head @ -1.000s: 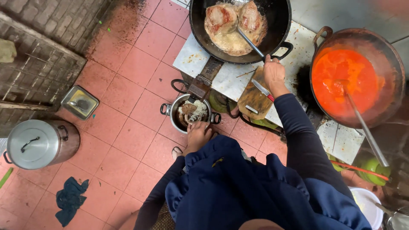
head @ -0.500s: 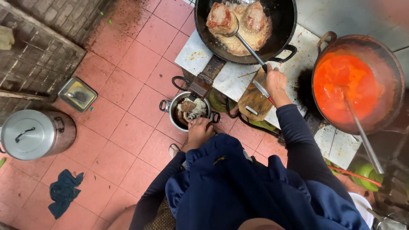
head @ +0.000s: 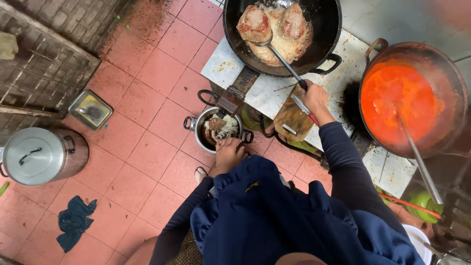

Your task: Preparing and cooking various ingredients in a kitchen environment.

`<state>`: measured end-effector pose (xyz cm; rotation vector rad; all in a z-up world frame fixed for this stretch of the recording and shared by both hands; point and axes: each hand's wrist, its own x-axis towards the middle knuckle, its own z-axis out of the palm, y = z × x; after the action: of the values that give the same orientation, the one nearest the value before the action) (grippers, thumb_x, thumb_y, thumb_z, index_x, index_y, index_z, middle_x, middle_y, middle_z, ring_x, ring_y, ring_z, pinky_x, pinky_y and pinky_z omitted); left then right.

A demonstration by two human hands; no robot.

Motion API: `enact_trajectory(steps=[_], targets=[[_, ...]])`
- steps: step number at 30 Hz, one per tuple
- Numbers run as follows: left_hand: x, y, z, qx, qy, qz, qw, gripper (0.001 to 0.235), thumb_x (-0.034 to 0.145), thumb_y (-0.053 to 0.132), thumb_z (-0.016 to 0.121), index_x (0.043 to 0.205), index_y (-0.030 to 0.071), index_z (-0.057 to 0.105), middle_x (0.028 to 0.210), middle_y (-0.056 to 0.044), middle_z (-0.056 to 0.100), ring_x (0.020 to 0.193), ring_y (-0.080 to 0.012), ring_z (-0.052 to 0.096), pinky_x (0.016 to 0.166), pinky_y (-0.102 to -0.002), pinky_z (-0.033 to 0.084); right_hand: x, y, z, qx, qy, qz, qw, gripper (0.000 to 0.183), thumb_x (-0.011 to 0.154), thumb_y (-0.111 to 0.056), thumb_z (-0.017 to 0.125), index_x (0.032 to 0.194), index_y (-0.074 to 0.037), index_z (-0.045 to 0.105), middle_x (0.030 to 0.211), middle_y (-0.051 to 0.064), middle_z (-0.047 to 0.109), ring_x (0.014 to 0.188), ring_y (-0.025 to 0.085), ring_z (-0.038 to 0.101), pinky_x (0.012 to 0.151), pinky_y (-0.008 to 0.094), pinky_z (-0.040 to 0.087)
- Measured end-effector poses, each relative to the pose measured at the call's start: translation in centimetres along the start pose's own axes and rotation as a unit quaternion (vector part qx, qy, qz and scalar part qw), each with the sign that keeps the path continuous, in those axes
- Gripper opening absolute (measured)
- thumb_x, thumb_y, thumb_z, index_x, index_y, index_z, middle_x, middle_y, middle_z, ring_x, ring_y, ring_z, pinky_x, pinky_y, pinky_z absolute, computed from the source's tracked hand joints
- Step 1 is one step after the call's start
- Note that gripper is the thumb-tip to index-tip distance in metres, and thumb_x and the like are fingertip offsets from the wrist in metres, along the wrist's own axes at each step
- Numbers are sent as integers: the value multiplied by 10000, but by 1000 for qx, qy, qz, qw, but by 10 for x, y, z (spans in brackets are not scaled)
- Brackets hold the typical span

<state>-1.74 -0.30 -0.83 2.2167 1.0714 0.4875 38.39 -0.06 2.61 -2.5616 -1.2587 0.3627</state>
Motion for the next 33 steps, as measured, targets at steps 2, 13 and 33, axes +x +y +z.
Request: enact_trajectory(steps=[2, 13, 33], targets=[[1, 2, -1, 0, -13, -16, 1000, 273, 886, 271, 679, 1114, 123, 712, 1150, -72, 692, 1155, -306, 594, 1072, -475, 353, -5, -4, -4, 15, -6, 9, 1000, 414, 925, -331, 709, 1316, -200, 685, 1066, 195, 736, 1004, 407, 686, 851, 512, 528], [-13, 0, -2, -12, -44, -32, 998, 317, 865, 306, 687, 1129, 134, 713, 1181, -75, 685, 1182, -310, 570, 1136, -544, 278, -51, 8, 13, 86, 32, -50, 995, 409, 929, -344, 719, 1297, -167, 692, 1118, 176, 740, 984, 413, 692, 830, 500, 534], [-161, -111, -117, 29, -151, 112, 982, 297, 910, 283, 693, 1167, 136, 682, 1144, -64, 643, 1165, -312, 555, 1122, -546, 324, -418, -107, 85, 122, 3, 65, 990, 462, 952, -293, 761, 1371, -114, 681, 1132, 199, 736, 971, 377, 723, 807, 450, 562]])
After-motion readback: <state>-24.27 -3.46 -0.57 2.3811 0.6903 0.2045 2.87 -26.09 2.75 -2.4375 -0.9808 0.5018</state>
